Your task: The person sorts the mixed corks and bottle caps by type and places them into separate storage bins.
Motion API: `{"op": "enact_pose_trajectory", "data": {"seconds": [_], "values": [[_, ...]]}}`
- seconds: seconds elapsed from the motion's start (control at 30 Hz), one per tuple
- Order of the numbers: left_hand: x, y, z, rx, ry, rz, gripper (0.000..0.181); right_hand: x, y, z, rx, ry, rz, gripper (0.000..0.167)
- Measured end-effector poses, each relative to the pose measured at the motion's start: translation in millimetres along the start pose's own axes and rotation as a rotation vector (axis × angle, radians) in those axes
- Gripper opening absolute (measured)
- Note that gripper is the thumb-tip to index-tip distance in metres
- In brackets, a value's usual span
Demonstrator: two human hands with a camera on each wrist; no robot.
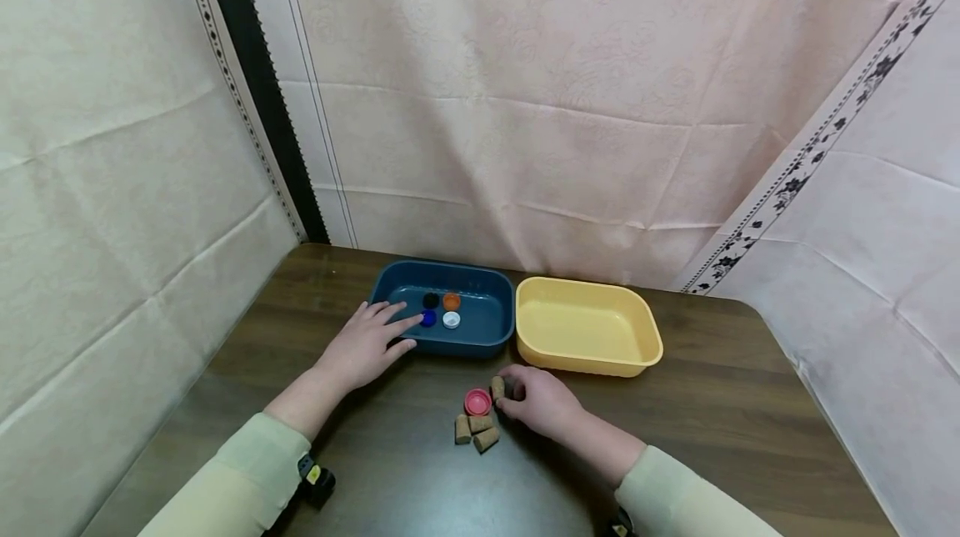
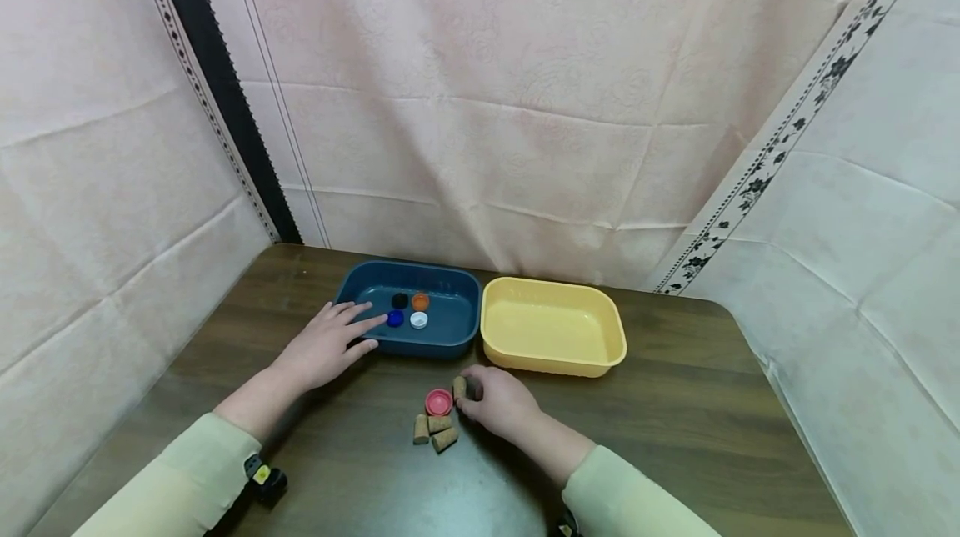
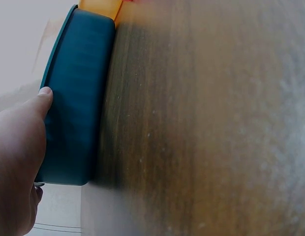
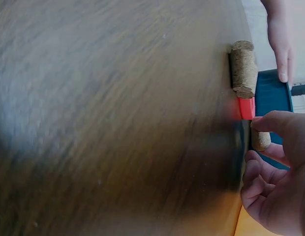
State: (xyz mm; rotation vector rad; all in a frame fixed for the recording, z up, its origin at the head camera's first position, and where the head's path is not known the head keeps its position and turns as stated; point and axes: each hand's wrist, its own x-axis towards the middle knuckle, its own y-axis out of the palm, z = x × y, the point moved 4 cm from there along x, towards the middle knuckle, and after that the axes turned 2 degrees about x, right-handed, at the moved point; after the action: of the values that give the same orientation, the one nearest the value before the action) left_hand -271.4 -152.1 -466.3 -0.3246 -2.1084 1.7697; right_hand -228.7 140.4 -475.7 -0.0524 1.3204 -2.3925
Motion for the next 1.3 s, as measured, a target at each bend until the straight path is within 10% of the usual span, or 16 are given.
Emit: {"op": "enact_pose_trajectory", "data": {"seconds": [0.8, 1.3], "values": [[0.8, 2.2, 1.6, -0.004, -0.001, -0.003, 0.055, -15.0, -45, 1, 0.337, 0.080, -0.172, 0.036], [0.6, 2.3, 1.5, 0.023, -0.002, 0.007, 0.055, 7.4, -98, -6, 0.477, 0.201, 0.026, 0.040]]}}
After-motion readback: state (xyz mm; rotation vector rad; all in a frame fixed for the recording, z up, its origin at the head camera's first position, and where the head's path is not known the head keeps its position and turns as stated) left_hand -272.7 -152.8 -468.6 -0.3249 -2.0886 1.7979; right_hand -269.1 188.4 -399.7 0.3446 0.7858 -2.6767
